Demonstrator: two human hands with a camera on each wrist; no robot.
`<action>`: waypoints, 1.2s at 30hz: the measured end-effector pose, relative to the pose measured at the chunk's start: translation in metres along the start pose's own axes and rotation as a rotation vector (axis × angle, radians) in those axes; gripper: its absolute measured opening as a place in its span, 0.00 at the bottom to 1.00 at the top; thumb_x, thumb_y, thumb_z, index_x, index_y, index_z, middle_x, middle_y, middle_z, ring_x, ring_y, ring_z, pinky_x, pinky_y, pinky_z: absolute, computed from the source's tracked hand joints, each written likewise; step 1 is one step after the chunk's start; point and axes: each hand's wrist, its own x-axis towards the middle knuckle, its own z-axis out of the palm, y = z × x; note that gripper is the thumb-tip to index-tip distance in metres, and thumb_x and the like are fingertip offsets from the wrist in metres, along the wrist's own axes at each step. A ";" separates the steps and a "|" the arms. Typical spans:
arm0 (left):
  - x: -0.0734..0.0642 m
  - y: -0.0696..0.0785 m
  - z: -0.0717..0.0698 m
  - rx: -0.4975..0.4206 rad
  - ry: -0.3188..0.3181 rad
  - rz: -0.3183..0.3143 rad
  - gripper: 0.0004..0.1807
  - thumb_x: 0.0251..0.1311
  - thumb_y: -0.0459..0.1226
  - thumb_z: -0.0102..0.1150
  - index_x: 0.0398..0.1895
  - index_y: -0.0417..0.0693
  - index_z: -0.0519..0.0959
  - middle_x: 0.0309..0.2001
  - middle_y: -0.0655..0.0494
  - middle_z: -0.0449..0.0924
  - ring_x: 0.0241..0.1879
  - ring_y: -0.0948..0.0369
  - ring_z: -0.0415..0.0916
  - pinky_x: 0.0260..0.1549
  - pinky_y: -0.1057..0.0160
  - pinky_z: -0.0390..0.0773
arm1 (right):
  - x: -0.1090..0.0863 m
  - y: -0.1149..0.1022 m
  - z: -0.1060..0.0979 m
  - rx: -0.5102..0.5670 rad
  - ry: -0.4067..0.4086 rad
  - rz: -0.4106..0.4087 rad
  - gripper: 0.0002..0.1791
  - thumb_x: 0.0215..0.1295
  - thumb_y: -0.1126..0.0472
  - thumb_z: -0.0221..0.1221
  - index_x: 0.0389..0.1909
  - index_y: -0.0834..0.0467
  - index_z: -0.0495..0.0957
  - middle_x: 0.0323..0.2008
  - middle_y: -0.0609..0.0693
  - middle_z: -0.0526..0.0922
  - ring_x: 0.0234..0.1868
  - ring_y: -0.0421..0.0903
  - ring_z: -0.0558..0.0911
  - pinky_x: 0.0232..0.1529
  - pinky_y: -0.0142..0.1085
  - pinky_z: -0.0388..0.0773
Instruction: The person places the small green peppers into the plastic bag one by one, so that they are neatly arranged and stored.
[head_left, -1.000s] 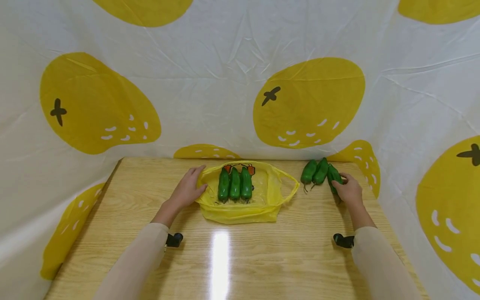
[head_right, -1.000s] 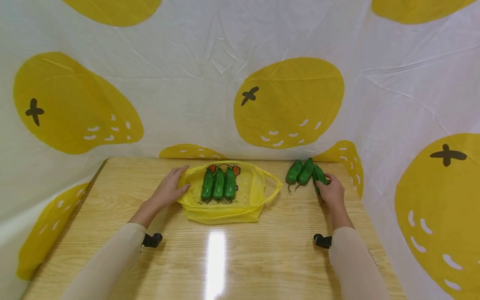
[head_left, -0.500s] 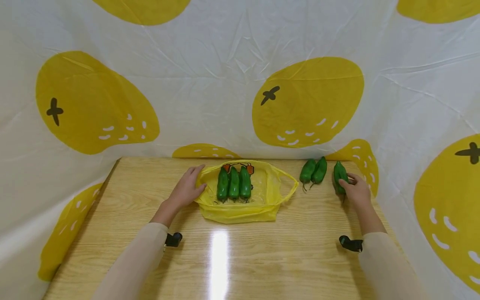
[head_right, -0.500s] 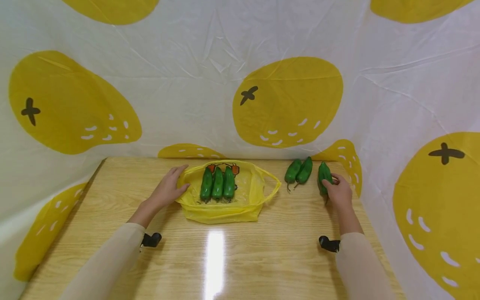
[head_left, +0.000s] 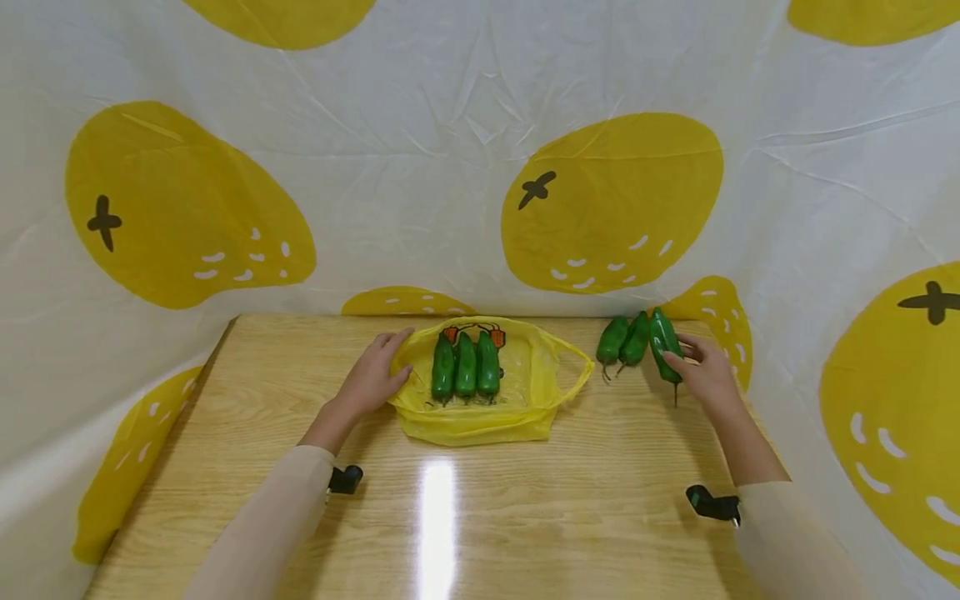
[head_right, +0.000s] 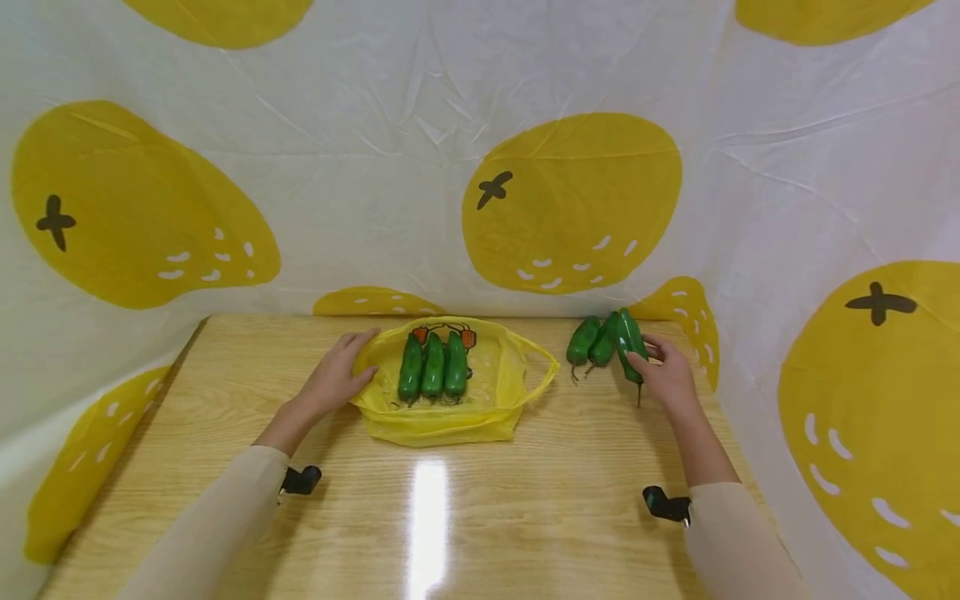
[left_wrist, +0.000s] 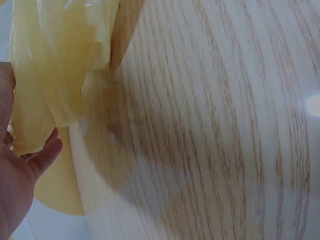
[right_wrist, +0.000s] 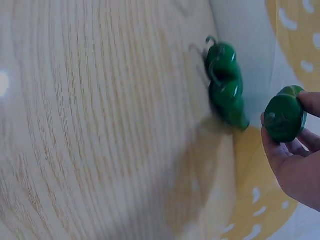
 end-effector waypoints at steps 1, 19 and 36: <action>0.000 0.000 0.000 0.001 0.000 0.003 0.39 0.69 0.37 0.64 0.81 0.53 0.60 0.70 0.37 0.67 0.68 0.39 0.69 0.64 0.36 0.74 | -0.002 -0.004 0.001 0.006 -0.014 -0.012 0.39 0.79 0.47 0.54 0.80 0.64 0.55 0.71 0.73 0.67 0.66 0.68 0.74 0.38 0.19 0.77; 0.001 0.002 0.000 0.045 -0.002 0.022 0.38 0.68 0.38 0.65 0.80 0.59 0.63 0.70 0.36 0.67 0.67 0.37 0.69 0.63 0.34 0.73 | -0.014 -0.073 0.036 -0.061 -0.278 -0.121 0.40 0.76 0.46 0.58 0.79 0.63 0.58 0.68 0.70 0.70 0.66 0.67 0.74 0.58 0.54 0.81; 0.000 0.001 0.002 0.038 -0.002 0.017 0.38 0.69 0.39 0.65 0.80 0.58 0.62 0.71 0.36 0.66 0.67 0.37 0.69 0.63 0.34 0.73 | 0.002 -0.114 0.098 -0.017 -0.501 -0.145 0.35 0.76 0.52 0.60 0.75 0.66 0.64 0.65 0.69 0.72 0.59 0.60 0.80 0.55 0.50 0.85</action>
